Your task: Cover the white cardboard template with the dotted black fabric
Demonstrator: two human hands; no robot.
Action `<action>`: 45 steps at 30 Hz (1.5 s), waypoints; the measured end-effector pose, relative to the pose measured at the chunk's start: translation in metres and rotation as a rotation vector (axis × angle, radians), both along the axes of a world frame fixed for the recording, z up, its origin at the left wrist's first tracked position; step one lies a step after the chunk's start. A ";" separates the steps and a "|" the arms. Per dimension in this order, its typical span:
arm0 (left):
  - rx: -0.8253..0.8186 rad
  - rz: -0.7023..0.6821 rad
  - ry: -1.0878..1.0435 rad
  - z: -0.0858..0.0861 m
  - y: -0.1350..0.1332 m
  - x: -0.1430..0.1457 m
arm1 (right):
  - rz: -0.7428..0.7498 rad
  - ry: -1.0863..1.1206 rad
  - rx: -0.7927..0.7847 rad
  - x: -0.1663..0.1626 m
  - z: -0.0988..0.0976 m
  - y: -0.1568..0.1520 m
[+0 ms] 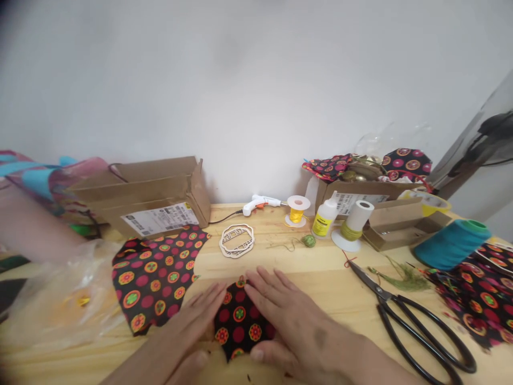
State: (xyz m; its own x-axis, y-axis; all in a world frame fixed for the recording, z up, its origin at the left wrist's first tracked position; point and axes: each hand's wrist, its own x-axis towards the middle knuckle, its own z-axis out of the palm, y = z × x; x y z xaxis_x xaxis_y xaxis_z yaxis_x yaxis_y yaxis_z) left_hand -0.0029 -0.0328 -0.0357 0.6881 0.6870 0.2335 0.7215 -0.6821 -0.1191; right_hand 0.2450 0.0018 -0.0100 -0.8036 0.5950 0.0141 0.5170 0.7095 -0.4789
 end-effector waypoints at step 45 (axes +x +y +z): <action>0.408 -0.029 0.072 -0.043 0.020 0.028 | 0.021 -0.138 0.030 -0.016 -0.005 0.012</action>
State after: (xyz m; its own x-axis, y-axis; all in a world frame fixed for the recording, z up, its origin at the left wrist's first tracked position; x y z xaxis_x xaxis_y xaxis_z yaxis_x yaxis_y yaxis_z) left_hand 0.0255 -0.0130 -0.0782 0.7303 0.5282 0.4333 0.6827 -0.5880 -0.4339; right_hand 0.2291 0.0142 -0.0154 -0.8115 0.5788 -0.0803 0.5612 0.7337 -0.3830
